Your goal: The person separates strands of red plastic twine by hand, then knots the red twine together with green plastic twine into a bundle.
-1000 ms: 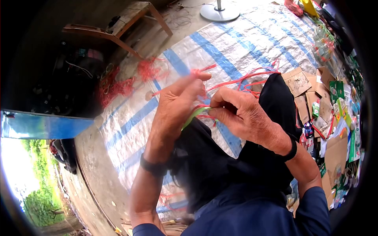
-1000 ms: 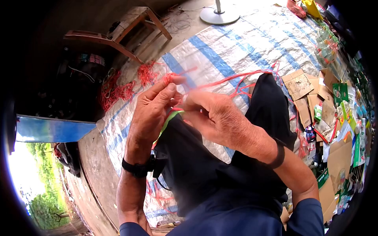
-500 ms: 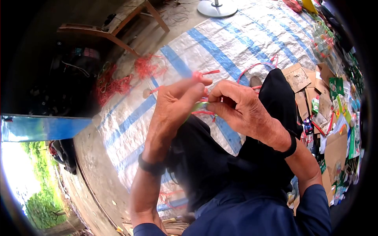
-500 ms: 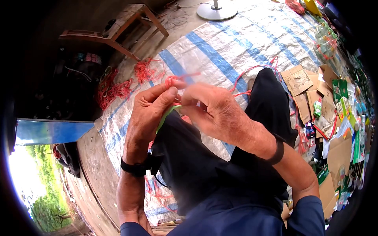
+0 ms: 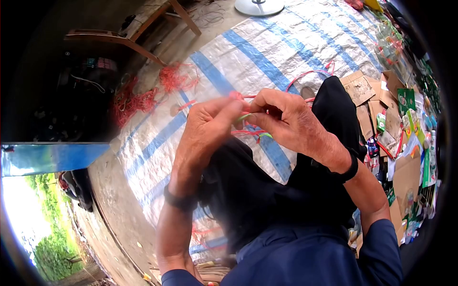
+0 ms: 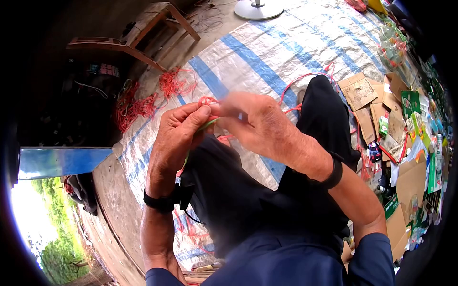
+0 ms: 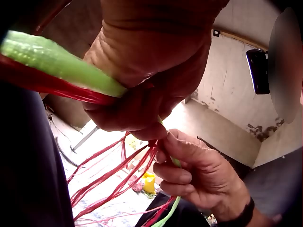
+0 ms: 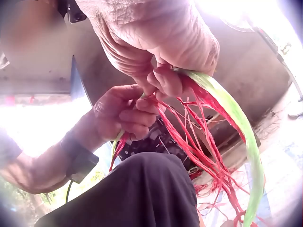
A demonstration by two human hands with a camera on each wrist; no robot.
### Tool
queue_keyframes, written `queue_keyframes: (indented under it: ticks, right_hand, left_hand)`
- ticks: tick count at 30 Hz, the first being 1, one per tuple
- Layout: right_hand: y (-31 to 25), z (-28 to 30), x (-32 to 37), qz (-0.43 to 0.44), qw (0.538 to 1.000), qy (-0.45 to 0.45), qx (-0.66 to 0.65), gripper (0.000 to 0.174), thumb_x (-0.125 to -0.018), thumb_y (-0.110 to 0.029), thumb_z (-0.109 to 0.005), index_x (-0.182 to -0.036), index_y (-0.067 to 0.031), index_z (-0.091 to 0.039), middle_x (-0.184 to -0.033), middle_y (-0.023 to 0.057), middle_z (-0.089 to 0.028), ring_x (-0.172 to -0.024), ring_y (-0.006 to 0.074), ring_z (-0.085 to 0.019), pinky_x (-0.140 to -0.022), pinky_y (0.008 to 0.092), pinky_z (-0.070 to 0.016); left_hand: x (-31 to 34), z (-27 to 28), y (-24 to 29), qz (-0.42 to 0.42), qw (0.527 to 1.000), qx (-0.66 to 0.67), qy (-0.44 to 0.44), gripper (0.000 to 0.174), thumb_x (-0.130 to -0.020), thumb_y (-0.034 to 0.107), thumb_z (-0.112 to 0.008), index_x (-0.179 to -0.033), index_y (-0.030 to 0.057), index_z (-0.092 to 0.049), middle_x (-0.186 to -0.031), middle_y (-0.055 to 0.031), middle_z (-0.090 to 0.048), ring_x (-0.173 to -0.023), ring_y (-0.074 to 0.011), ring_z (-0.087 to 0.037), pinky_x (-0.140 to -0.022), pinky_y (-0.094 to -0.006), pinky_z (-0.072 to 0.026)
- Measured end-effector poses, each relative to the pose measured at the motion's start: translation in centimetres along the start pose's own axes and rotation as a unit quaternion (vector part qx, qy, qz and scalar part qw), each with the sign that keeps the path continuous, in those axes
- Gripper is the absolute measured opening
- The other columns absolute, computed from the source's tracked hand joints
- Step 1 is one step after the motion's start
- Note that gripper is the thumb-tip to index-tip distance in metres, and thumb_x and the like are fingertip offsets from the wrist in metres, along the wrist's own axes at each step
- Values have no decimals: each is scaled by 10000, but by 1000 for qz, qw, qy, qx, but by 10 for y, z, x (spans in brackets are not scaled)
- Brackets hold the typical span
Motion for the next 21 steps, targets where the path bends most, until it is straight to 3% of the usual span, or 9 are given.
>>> queue_keyframes:
  ticks: [1, 3, 10, 12, 21]
  right_hand:
    - [0, -1, 0, -1, 1000, -3, -7, 102, -876, -47, -686, -964, -5, -654, -756, 130, -634, -645, 200, -612, -581, 325, -470]
    - [2, -2, 0, -2, 1000, -6, -13, 102, -872, -45, -687, -960, -7, -653, -752, 130, -631, -649, 205, -618, -583, 329, -471]
    - [5, -2, 0, 2, 1000, -5, 1, 73, -869, -49, -680, -908, -11, -631, -746, 141, -632, -662, 233, -633, -588, 339, -478]
    - [7, -3, 0, 7, 1000, -6, 7, 73, -868, -52, -680, -903, -12, -629, -745, 145, -633, -661, 240, -632, -588, 341, -479]
    - [16, -8, 3, -41, 999, 2, -34, 109, -872, -86, -685, -900, 4, -629, -747, 150, -643, -673, 236, -639, -624, 344, -489]
  left_hand:
    - [0, 0, 0, 0, 1000, 0, -1, 280, -990, 260, -624, -1086, 18, -726, -773, 4, -647, -572, -10, -443, -501, -170, -299]
    - [0, -1, 1, -2, 1000, -15, -10, 287, -956, 242, -601, -946, -12, -734, -726, 16, -618, -722, -66, -549, -670, -219, -407]
    - [0, 1, -7, 8, 999, -31, -16, 284, -959, 236, -599, -910, -12, -726, -721, 5, -624, -712, -63, -554, -671, -214, -410]
    - [-1, 0, -11, 3, 999, -25, -29, 277, -996, 270, -606, -1070, 30, -723, -699, 36, -614, -521, 8, -400, -476, -162, -266]
    - [4, 0, -20, 59, 996, 47, -52, 218, -998, 218, -574, -1042, 33, -681, -702, 26, -610, -503, -3, -382, -449, -174, -242]
Point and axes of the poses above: each hand's wrist, its own x-axis away from the middle knuckle, its own z-axis out of the back of the hand, y = z × x, the point moved 8 cm from there along -x, towards the middle knuckle
